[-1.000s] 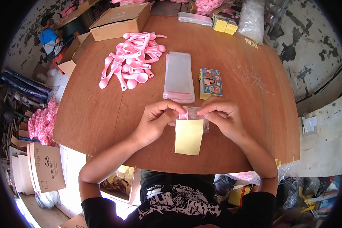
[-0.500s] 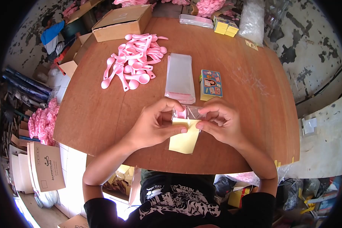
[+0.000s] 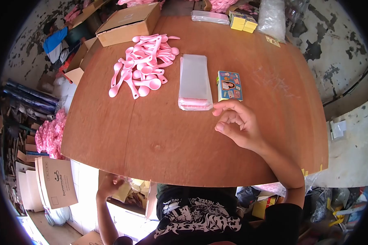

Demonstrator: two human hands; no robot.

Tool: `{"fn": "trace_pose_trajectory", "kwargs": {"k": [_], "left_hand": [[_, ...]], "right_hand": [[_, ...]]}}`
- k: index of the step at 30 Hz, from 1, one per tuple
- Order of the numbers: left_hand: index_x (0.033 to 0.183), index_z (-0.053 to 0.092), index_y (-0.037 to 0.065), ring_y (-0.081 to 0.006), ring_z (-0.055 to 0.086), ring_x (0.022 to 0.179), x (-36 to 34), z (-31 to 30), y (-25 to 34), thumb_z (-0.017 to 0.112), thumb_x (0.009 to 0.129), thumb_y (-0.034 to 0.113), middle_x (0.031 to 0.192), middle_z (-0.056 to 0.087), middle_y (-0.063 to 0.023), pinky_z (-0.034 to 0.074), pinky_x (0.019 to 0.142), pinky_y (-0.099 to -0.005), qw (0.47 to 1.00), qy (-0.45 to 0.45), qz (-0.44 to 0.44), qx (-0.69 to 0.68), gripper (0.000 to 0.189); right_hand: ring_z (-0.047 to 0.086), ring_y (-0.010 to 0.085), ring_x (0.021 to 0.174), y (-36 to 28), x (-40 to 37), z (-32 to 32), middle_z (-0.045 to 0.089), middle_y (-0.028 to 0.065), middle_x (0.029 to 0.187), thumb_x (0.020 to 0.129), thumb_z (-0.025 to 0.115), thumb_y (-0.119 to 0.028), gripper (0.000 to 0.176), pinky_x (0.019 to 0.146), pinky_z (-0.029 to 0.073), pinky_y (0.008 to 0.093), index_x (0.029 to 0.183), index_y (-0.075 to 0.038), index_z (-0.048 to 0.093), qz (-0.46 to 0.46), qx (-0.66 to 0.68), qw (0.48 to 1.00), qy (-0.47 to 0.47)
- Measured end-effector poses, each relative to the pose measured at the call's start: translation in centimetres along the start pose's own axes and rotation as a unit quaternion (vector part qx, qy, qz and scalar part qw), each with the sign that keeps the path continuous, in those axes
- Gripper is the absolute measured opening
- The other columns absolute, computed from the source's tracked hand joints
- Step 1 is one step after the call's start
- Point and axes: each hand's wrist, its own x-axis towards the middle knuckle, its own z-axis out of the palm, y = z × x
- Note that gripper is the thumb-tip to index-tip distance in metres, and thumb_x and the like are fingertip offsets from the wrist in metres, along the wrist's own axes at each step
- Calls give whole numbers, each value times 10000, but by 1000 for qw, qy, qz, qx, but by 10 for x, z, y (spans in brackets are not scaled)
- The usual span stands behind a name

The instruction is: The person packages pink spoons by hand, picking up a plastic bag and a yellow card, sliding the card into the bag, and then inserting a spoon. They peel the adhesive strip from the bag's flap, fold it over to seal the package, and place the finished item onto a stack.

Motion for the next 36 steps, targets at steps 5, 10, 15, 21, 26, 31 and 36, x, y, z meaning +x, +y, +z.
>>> {"fn": "trace_pose_trajectory", "kwargs": {"k": [5,10,15,21,26,31,36], "left_hand": [[1252,505,-3,-429,587,1066,64,69,-137,716,786,90,1213,587,-244,482,916,-477,937,302,64,164,519],[1246,561,27,-244,656,961,113,200,-148,594,942,174,1036,677,-167,521,792,-356,994,49,98,21,339],[1241,590,39,-360,630,1062,108,283,-84,574,918,135,1149,646,-220,511,880,-412,891,-54,-98,-440,338],[1246,586,39,-362,630,1056,111,276,-65,571,915,129,1148,645,-219,510,880,-414,885,-42,-103,-452,343],[1250,583,40,-363,631,1052,114,265,-60,568,913,123,1147,645,-218,510,880,-415,888,-32,-96,-448,347],[1254,580,41,-364,631,1047,119,262,-57,565,910,117,1146,644,-217,509,880,-417,889,-31,-91,-449,352],[1258,577,41,-365,631,1042,118,258,-54,562,908,111,1145,644,-217,509,881,-418,887,-26,-86,-452,357]], "right_hand": [[647,82,738,-3,-1,1,639,89,992,855,682,-4,292,625,497,226,1135,1,600,-29,-57,998,14],[641,84,751,-4,-4,1,651,80,991,860,674,-2,255,616,497,227,1109,-6,619,-37,-71,996,26],[630,85,771,3,-5,0,662,63,981,863,674,-14,234,614,496,229,1093,-28,635,-40,-91,995,25],[627,89,786,0,-4,0,667,51,959,866,675,-27,223,618,494,228,1086,-46,641,-35,-103,994,18],[628,98,780,-1,-5,2,662,50,955,874,669,-32,215,615,494,231,1086,-49,641,-36,-116,992,17],[629,102,780,-2,-6,1,656,54,945,877,667,-34,222,614,493,233,1097,-47,637,-52,-121,991,16],[630,104,797,-1,-6,2,653,52,946,879,665,-34,230,620,492,233,1106,-47,633,-46,-119,992,4]]}}
